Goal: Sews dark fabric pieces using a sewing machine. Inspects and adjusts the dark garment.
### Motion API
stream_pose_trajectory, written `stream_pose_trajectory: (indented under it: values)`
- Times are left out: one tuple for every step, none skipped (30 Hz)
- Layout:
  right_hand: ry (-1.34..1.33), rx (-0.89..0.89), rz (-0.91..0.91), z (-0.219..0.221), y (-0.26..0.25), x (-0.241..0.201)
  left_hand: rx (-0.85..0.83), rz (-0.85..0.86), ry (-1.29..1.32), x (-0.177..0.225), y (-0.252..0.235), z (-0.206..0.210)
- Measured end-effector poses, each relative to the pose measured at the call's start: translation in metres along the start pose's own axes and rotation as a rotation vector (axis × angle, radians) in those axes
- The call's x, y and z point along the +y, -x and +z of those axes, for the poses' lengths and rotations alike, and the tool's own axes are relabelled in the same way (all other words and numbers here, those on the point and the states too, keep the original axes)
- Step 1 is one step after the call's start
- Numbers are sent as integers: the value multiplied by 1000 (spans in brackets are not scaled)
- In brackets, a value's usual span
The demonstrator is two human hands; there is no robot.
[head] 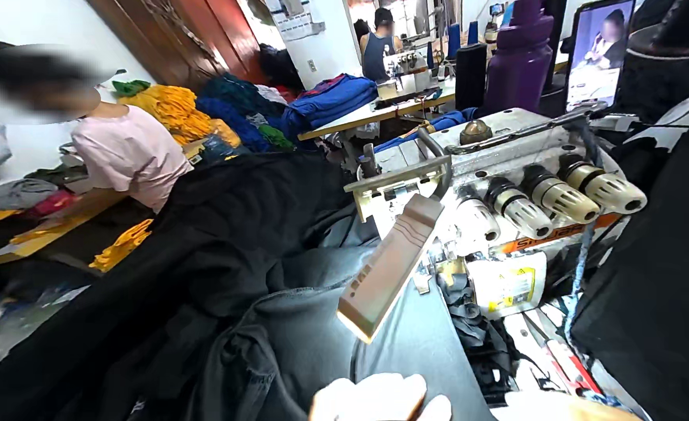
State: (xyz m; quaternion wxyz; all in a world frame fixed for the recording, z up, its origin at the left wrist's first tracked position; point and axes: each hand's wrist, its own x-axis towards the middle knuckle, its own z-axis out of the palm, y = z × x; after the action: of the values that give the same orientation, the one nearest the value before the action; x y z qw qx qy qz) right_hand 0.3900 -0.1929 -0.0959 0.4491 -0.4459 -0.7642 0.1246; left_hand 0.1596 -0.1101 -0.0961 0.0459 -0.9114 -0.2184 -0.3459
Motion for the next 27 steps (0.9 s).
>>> stream_pose_trajectory:
  values:
    - [19,18,1,2,-8,1,-6,-25,-31,-4,-4,-2]
    - [34,34,-4,4,-15,3,-29,-64,-57,-7,-9,-4]
    - [68,51,-1,6,-23,4,-66,-104,-58,-10,-14,-7]
    - [101,70,11,7,-30,6,-118,-132,-52,-15,-20,-9]
    - [139,96,24,11,-36,9,-160,-153,-30,-22,-23,-10]
    - [187,137,22,16,-41,15,-170,-174,-7,-31,-25,-7]
    - [239,189,2,23,-46,23,-151,-189,-26,-42,-25,-1]
    - [283,246,-18,30,-51,31,-113,-210,-58,-53,-25,7]
    - [326,294,-25,36,-56,37,-82,-244,-75,-62,-27,13]
    - [363,321,-10,39,-59,41,-70,-290,-71,-67,-30,18]
    - [387,335,16,41,-61,43,-80,-330,-59,-71,-35,20]
    - [400,346,42,44,-62,44,-109,-356,-47,-75,-39,21]
    - [398,348,63,45,-62,45,-138,-375,-41,-79,-44,21]
    - [388,343,80,45,-61,44,-155,-382,-34,-82,-50,20]
    - [382,337,94,45,-59,44,-188,-394,-37,-85,-55,18]
    - [380,334,92,45,-57,43,-216,-422,-34,-86,-60,16]
    - [383,331,83,44,-54,43,-216,-452,-44,-86,-64,14]
    - [379,328,79,44,-52,42,-192,-466,-76,-86,-67,14]
    - [368,324,85,43,-50,41,-183,-510,-107,-84,-68,14]
    - [365,320,97,42,-48,40,-190,-569,-147,-82,-69,16]
    - [367,315,109,40,-46,38,-205,-602,-189,-79,-69,16]
    - [368,313,120,38,-44,35,-218,-617,-229,-73,-69,13]
    - [358,317,127,36,-42,34,-215,-611,-255,-62,-67,6]
    - [344,322,126,33,-40,32,-190,-573,-259,-49,-65,-3]
    - [333,326,120,31,-39,31,-190,-589,-212,-36,-61,-11]
    - [320,328,111,29,-38,29,-196,-568,-230,-27,-55,-17]
    - [302,320,102,28,-37,27,-220,-526,-295,-18,-47,-23]
